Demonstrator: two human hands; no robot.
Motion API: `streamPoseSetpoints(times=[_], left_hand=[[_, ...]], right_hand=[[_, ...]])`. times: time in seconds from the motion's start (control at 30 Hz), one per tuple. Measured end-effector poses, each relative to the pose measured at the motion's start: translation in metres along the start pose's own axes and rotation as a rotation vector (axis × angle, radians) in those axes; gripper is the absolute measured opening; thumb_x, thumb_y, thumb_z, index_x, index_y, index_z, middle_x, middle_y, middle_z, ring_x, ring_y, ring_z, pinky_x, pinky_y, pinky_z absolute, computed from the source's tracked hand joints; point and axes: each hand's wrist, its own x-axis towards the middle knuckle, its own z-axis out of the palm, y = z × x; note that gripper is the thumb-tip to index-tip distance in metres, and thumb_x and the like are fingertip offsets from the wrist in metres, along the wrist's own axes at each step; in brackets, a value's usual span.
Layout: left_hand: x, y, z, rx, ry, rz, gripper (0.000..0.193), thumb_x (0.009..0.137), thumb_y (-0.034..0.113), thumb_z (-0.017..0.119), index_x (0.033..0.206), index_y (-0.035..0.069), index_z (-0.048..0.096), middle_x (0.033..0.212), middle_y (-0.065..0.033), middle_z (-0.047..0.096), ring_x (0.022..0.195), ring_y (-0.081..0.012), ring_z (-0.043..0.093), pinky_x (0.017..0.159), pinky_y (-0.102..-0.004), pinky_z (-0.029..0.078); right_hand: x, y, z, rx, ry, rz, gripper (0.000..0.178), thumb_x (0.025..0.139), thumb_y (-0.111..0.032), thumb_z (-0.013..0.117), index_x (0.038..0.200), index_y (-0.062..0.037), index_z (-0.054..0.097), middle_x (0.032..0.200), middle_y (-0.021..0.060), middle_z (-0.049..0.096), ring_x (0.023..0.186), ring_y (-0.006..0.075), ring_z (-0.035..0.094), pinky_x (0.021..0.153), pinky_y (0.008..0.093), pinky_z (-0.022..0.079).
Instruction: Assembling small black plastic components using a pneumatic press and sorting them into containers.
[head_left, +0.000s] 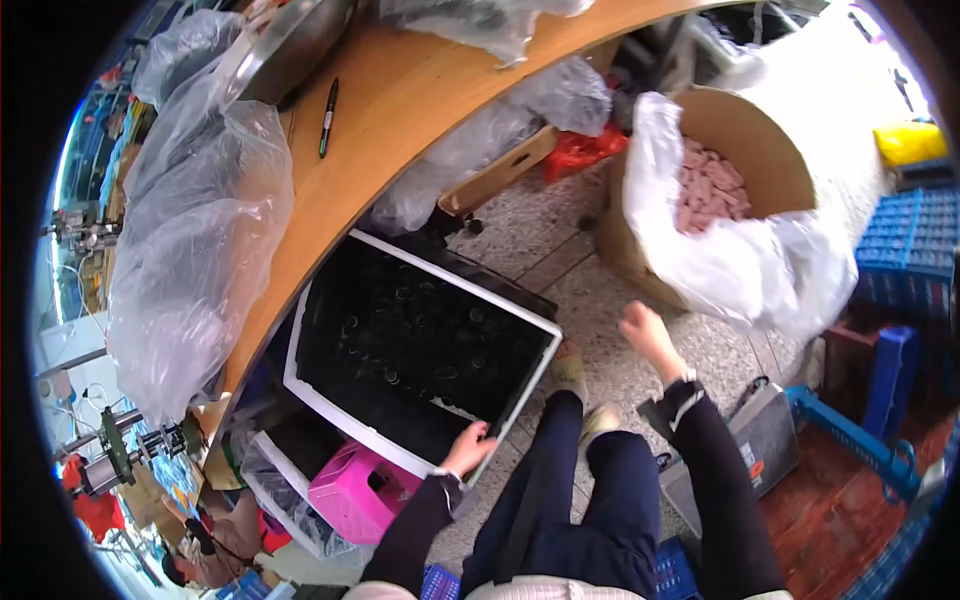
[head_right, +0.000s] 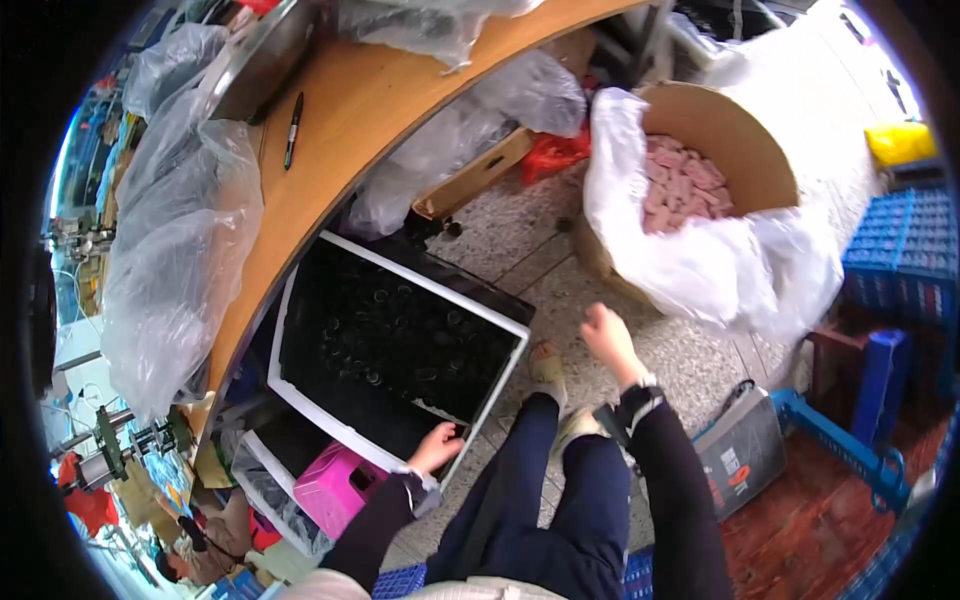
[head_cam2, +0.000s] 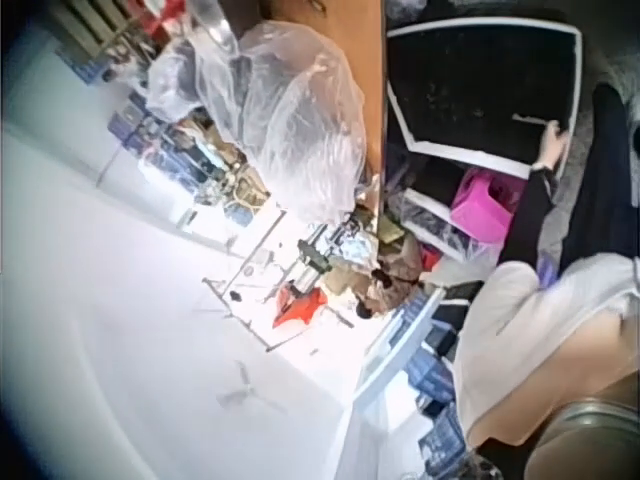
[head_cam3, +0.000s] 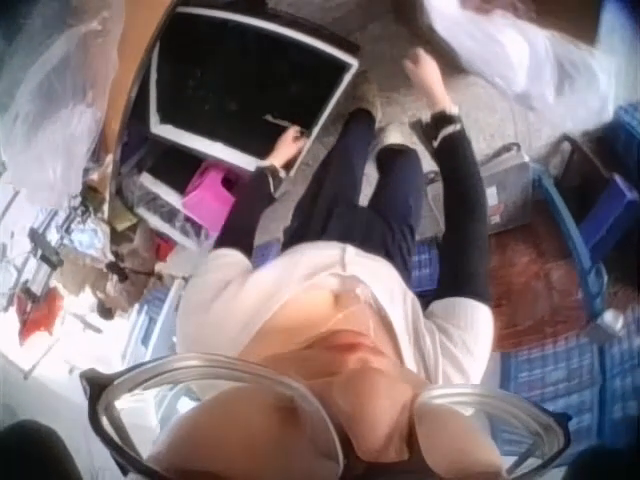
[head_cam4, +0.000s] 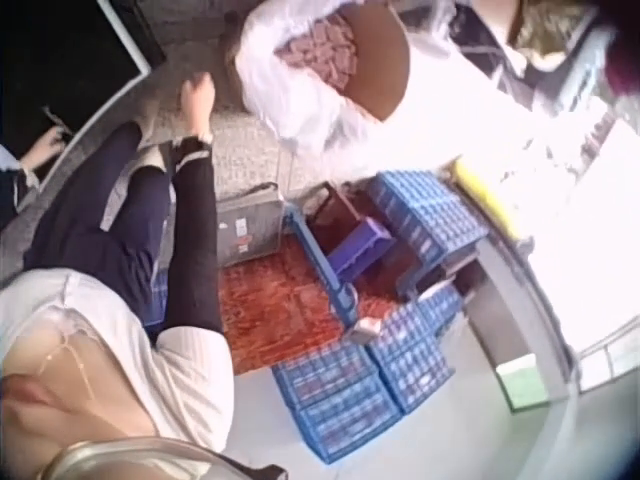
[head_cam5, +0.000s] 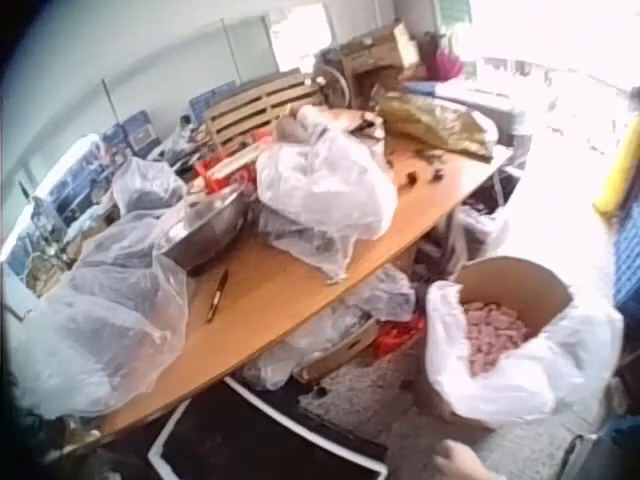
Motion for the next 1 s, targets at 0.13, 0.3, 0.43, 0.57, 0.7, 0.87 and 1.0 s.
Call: streamPoseSetpoints(times=[0.13, 0.3, 0.43, 0.57, 0.7, 0.87, 1.0], left_hand=[[-0.011, -0.017, 0.017, 0.310, -0.115, 0.005, 0.088, 0.068, 0.043, 0.077, 0.140, 0.013, 0.036, 0.139, -0.0153, 0.041, 0.128, -0.0348, 0.039, 0.102, -0.0468, 0.036], [0.030, 0.004, 0.038, 0.526, -0.126, -0.030, 0.091, 0.069, 0.044, 0.072, 0.144, 0.015, 0.029, 0.134, -0.0191, 0.046, 0.127, -0.0404, 0.039, 0.100, -0.0571, 0.032], [0.035, -0.037, 0.074, 0.185, 0.256, -0.085, 0.053, 0.079, 0.031, 0.062, 0.127, 0.012, 0.054, 0.113, -0.0173, 0.061, 0.111, -0.0361, 0.056, 0.092, -0.0426, 0.044], [0.045, -0.024, 0.077, 0.236, 0.283, -0.011, 0.069, 0.063, 0.023, 0.077, 0.127, 0.009, 0.054, 0.124, -0.0192, 0.055, 0.114, -0.0400, 0.050, 0.097, -0.0446, 0.042], [0.034, -0.017, 0.072, 0.284, 0.309, -0.076, 0.071, 0.057, 0.010, 0.068, 0.126, 0.010, 0.055, 0.125, -0.0184, 0.055, 0.114, -0.0393, 0.050, 0.097, -0.0451, 0.042], [0.031, -0.017, 0.069, 0.263, 0.336, -0.100, 0.066, 0.055, 0.009, 0.066, 0.121, 0.008, 0.058, 0.122, -0.0178, 0.057, 0.113, -0.0380, 0.052, 0.095, -0.0448, 0.043], [0.039, -0.019, 0.068, 0.278, 0.397, 0.000, 0.059, 0.057, 0.011, 0.069, 0.115, 0.004, 0.062, 0.114, -0.0171, 0.061, 0.110, -0.0375, 0.054, 0.093, -0.0458, 0.043]], right_hand=[[0.168, -0.037, 0.062, -0.255, -0.114, -0.128, 0.036, 0.074, -0.018, 0.063, 0.106, -0.0021, 0.057, 0.096, 0.0221, 0.061, 0.095, 0.0376, 0.058, 0.081, 0.0430, 0.048], [0.352, 0.052, 0.173, -0.605, -0.132, -0.033, 0.030, 0.083, -0.023, 0.055, 0.107, -0.0060, 0.059, 0.112, 0.0229, 0.054, 0.091, 0.0424, 0.059, 0.078, 0.0500, 0.050], [0.445, 0.129, 0.259, -0.900, 0.062, -0.059, 0.031, 0.087, -0.028, 0.052, 0.116, -0.0166, 0.054, 0.121, 0.0173, 0.044, 0.093, 0.0433, 0.057, 0.074, 0.0528, 0.049], [0.517, 0.228, 0.265, -1.093, 0.105, -0.010, 0.036, 0.089, -0.028, 0.051, 0.124, -0.0205, 0.045, 0.132, 0.0184, 0.035, 0.100, 0.0467, 0.051, 0.072, 0.0606, 0.047], [0.504, 0.237, 0.289, -1.129, 0.244, 0.095, 0.034, 0.088, -0.025, 0.053, 0.120, -0.0139, 0.048, 0.128, 0.0163, 0.040, 0.100, 0.0460, 0.051, 0.069, 0.0600, 0.047], [0.496, 0.105, 0.352, -0.824, -0.137, -0.586, 0.027, 0.080, -0.019, 0.060, 0.104, -0.0071, 0.058, 0.112, 0.0147, 0.052, 0.096, 0.0353, 0.053, 0.075, 0.0471, 0.048], [0.496, 0.008, 0.424, -0.775, -0.029, -1.221, 0.030, 0.082, -0.018, 0.054, 0.109, -0.0078, 0.059, 0.121, 0.0143, 0.050, 0.105, 0.0328, 0.049, 0.086, 0.0440, 0.044]])
